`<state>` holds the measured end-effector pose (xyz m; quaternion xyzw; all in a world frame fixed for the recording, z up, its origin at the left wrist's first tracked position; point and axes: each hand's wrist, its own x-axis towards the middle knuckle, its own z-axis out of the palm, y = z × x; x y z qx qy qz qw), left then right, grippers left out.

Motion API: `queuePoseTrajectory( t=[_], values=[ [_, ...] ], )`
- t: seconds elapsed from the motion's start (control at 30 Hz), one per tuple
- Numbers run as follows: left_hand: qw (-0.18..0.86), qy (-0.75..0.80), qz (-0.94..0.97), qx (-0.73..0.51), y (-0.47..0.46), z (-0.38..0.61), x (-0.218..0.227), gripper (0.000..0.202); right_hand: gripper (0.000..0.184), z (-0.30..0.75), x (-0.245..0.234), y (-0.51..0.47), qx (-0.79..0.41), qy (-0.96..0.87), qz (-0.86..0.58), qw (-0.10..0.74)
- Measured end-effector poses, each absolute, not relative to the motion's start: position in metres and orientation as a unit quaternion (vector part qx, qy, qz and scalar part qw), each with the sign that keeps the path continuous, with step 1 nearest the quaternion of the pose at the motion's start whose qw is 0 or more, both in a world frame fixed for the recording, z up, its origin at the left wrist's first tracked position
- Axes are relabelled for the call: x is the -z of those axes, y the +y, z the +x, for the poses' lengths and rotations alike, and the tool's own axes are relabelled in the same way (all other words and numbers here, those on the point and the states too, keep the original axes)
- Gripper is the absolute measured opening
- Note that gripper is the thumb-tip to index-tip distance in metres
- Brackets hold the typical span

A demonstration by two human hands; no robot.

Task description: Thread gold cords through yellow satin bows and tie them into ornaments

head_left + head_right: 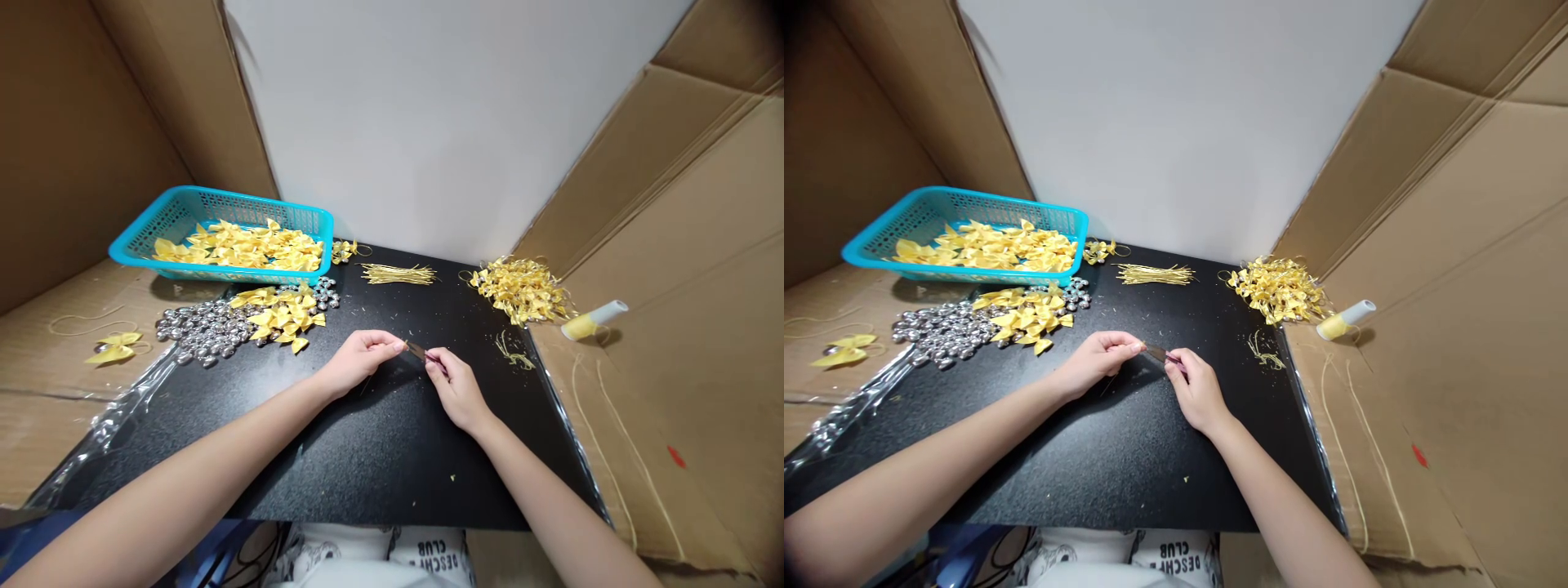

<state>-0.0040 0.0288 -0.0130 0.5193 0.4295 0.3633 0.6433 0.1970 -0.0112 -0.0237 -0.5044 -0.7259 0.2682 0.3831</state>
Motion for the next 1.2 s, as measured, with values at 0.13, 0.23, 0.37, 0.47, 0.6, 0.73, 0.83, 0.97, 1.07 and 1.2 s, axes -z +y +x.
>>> queuePoseTrajectory(
  t=[0.13,0.23,0.37,0.47,0.6,0.73,0.83,0.97,1.07,1.2],
  values=[
    [0.643,0.429,0.522,-0.361,0.0276,-0.0027,0.01,0.043,0.019,0.1967,0.023,-0.0111,-0.265,-0.73,-0.503,0.38],
    [0.64,0.425,0.529,-0.36,0.027,-0.0022,0.0086,0.043,0.019,0.1967,0.0228,-0.0112,-0.263,-0.733,-0.503,0.375],
    [0.639,0.42,0.537,-0.355,0.0269,-0.0029,0.0077,0.045,0.02,0.197,0.0237,-0.0113,-0.256,-0.736,-0.503,0.374],
    [0.638,0.423,0.544,-0.344,0.0272,-0.0037,0.0071,0.045,0.021,0.1968,0.0239,-0.0114,-0.254,-0.736,-0.502,0.376],
    [0.637,0.423,0.55,-0.336,0.0279,-0.0039,0.0075,0.046,0.021,0.1961,0.0228,-0.0118,-0.25,-0.737,-0.503,0.376],
    [0.633,0.427,0.553,-0.332,0.0283,-0.004,0.0091,0.045,0.021,0.196,0.0212,-0.0119,-0.252,-0.736,-0.504,0.375],
    [0.632,0.428,0.554,-0.331,0.0282,-0.0043,0.0099,0.045,0.022,0.1961,0.0205,-0.0117,-0.25,-0.736,-0.506,0.373],
    [0.636,0.426,0.552,-0.331,0.028,-0.0045,0.0098,0.045,0.021,0.1963,0.0203,-0.0111,-0.249,-0.736,-0.506,0.373],
    [0.636,0.428,0.551,-0.33,0.0282,-0.0046,0.0095,0.045,0.021,0.1964,0.0204,-0.011,-0.248,-0.735,-0.51,0.371],
    [0.635,0.431,0.551,-0.326,0.0282,-0.004,0.0083,0.046,0.022,0.1968,0.0204,-0.0113,-0.251,-0.733,-0.514,0.369]
  ],
)
